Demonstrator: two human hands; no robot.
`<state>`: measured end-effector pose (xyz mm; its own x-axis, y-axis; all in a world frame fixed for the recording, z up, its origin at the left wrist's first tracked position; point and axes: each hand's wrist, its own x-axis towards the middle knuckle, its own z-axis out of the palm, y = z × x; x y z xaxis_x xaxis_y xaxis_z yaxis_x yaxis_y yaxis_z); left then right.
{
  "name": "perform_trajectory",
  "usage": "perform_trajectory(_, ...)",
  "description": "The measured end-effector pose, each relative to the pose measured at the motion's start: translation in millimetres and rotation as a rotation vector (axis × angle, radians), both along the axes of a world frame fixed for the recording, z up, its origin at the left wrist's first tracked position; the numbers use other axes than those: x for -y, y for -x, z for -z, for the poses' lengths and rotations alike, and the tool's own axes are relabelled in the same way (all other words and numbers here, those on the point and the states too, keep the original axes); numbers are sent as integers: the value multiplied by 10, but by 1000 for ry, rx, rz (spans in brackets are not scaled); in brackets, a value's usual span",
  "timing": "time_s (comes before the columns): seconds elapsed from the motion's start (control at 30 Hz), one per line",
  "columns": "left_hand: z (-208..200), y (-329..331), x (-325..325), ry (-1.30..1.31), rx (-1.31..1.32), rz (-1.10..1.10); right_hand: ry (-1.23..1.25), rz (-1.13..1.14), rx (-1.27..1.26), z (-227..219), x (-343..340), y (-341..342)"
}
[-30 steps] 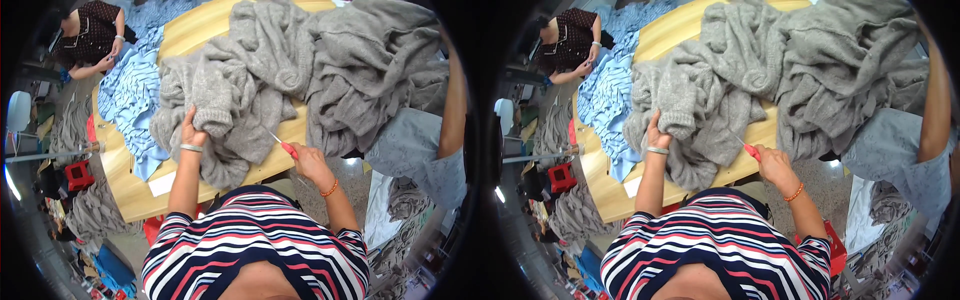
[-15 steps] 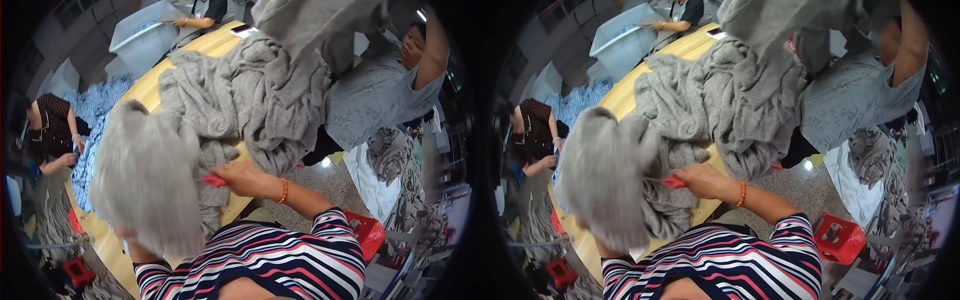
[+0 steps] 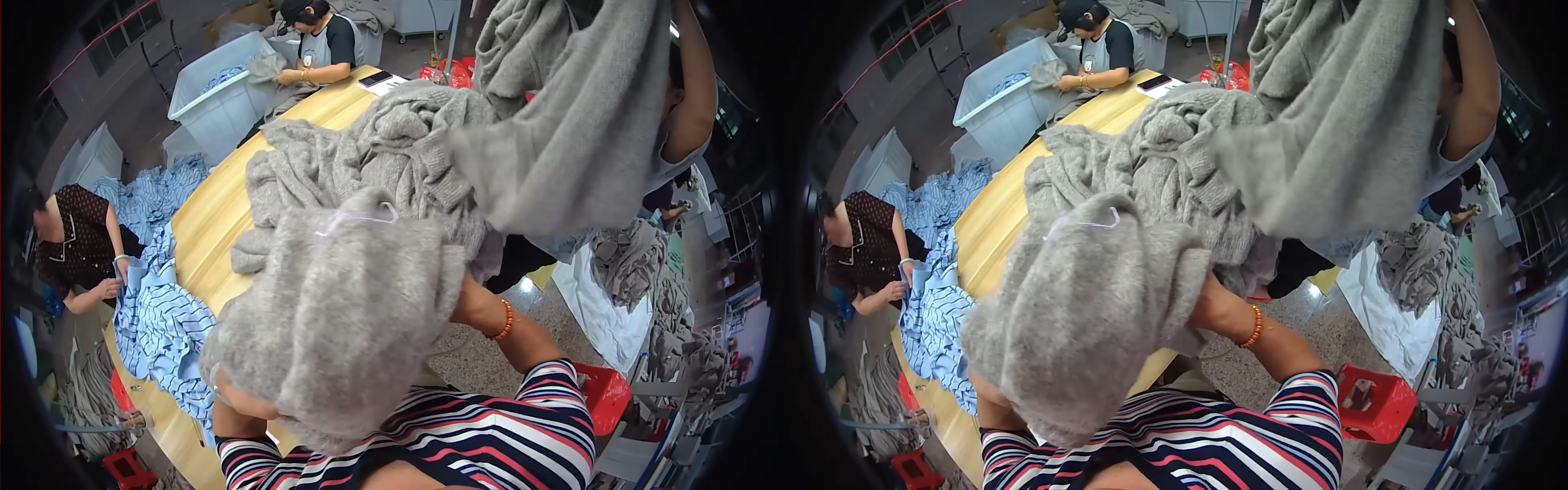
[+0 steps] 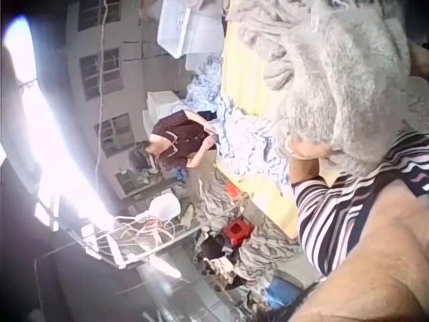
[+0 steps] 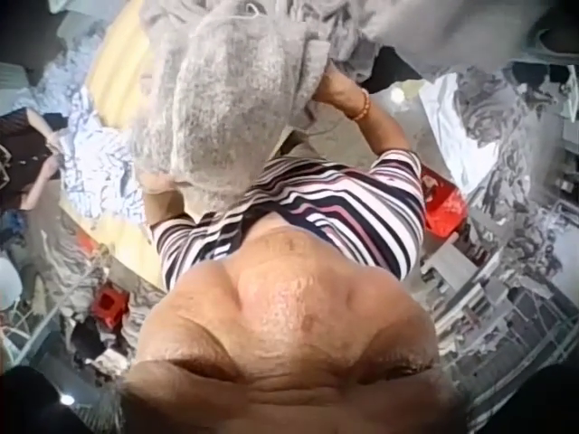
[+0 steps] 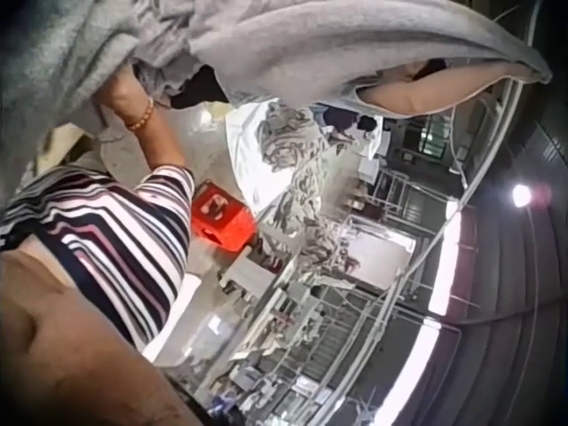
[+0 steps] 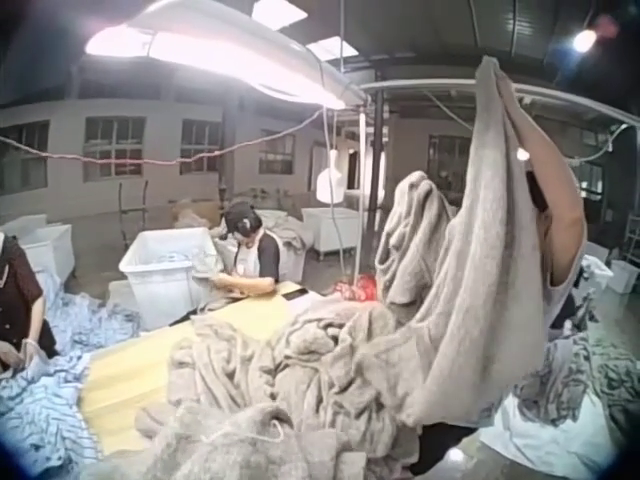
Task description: Trim loose threads from a grey fabric garment using scissors.
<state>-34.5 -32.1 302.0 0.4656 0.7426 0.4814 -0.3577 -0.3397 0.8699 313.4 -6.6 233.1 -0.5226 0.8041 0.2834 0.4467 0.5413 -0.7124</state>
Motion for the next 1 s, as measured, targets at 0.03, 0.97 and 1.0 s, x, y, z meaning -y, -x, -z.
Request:
perform_trajectory(0.03,-36,-93,-76,-14,-21,31,4,2,2,-136,-8,-42)
perform_trajectory(0.97,2087,-1085,-1735,-66,-991,-602,266,1047,-246,-551,-2662,-2662)
perform_trajectory(1.0,2136,-1143,-1709,-48,-995,-604,258,1054,-147,-514,-2593,-2674)
